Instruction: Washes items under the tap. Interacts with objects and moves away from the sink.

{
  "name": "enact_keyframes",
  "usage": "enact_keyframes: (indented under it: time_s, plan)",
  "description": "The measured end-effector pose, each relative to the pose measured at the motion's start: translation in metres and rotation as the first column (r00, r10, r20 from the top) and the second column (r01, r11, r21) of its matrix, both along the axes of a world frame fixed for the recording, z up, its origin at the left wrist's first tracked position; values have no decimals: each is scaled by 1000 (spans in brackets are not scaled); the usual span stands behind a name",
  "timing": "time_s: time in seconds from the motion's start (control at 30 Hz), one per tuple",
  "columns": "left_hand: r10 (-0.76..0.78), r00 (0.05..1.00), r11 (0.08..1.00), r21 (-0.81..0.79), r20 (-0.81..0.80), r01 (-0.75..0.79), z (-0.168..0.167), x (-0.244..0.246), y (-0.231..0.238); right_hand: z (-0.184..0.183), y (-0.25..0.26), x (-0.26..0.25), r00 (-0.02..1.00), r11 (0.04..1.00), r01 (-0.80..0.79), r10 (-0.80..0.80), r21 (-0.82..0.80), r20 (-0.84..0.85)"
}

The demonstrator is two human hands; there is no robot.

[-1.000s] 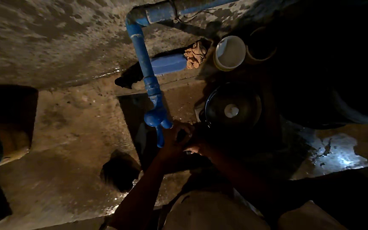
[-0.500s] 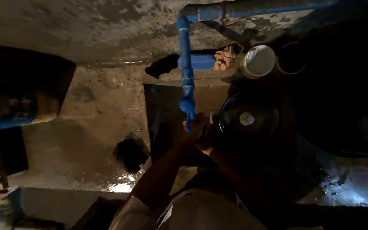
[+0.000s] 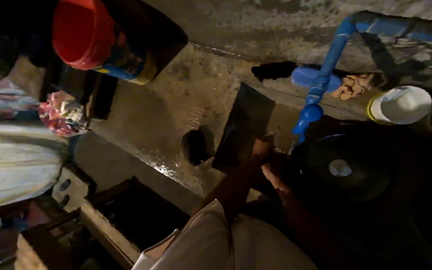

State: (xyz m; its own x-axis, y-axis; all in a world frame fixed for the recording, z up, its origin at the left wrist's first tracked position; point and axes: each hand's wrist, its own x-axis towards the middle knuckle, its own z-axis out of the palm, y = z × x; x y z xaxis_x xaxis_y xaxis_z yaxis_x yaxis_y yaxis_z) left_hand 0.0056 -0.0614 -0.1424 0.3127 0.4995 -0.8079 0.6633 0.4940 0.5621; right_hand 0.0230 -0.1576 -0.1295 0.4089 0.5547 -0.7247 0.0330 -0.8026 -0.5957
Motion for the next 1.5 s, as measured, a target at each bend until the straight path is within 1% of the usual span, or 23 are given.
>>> enact_keyframes:
  time_s: [0.07,0.13,0.23,0.3,0.37,0.4,0.47,0.53,0.6,0.67,0.73,0.77,0.87,0.97,1.03,1.1,1.13,1.2,1.23,1.3,1.37,1.43,1.5]
  plan:
    - [40,999,999,-12,-14,-41,-1,-7,2,5,2,-6,999,999,1,1,45,-44]
    - [114,993,993,-25,-42,-115,3,-14,1,4,3,-13,1000,998,-20,18,52,22]
    - [306,948,949,-55,-87,-311,13,-26,-1,9,4,-12,951,978,-207,209,-33,226]
    - [367,930,923,-121,-8,-365,29,-39,3,26,4,-6,930,953,-290,303,-90,206]
    - [266,947,958,-153,179,-241,56,-57,14,37,-4,-6,956,971,-239,241,-34,169]
    - [129,952,988,-114,278,-101,76,-68,24,47,-8,-9,972,985,-171,164,28,167]
    - [-199,904,979,114,379,167,115,-95,49,80,-17,-14,985,991,-39,17,130,170]
    - [-357,910,881,400,210,254,132,-126,74,109,-33,-19,980,965,141,-168,221,108]
    - [-328,936,737,586,-126,337,133,-160,101,124,-55,-28,934,907,343,-356,245,9]
    - [-230,904,694,591,-360,412,120,-193,121,135,-77,-38,902,898,409,-425,162,80]
    - [-185,862,727,525,-471,443,104,-213,131,154,-97,-46,902,928,368,-371,56,223]
    - [-176,852,742,502,-493,444,94,-222,133,161,-108,-53,877,907,415,-418,66,236]
    - [-165,869,767,494,-467,410,64,-237,136,184,-145,-86,746,757,625,-651,193,137]
    - [-231,913,795,476,-336,376,53,-239,139,215,-182,-105,785,799,602,-594,11,177]
    - [-279,958,854,437,-74,282,62,-240,139,221,-212,-121,673,684,729,-724,26,152]
    - [-304,901,939,255,309,230,77,-236,133,225,-244,-140,571,578,813,-814,62,107]
    - [-249,859,968,102,447,228,85,-233,127,229,-258,-148,563,569,821,-821,50,97]
    - [-153,781,962,-89,605,257,106,-224,107,238,-280,-162,536,539,842,-841,28,74]
    - [-173,742,950,-88,647,299,116,-218,94,242,-291,-168,503,506,862,-862,26,65]
    - [-266,748,931,-39,608,364,143,-195,55,245,-314,-182,451,455,890,-888,31,89]
    - [-380,726,875,-33,573,483,166,-174,13,244,-339,-193,422,436,899,-888,45,185]
    - [-443,652,797,-62,615,601,180,-159,-26,249,-364,-201,280,312,944,-929,106,240]
    - [-518,534,679,-59,668,732,180,-140,-63,250,-402,-209,146,186,959,-971,214,188]
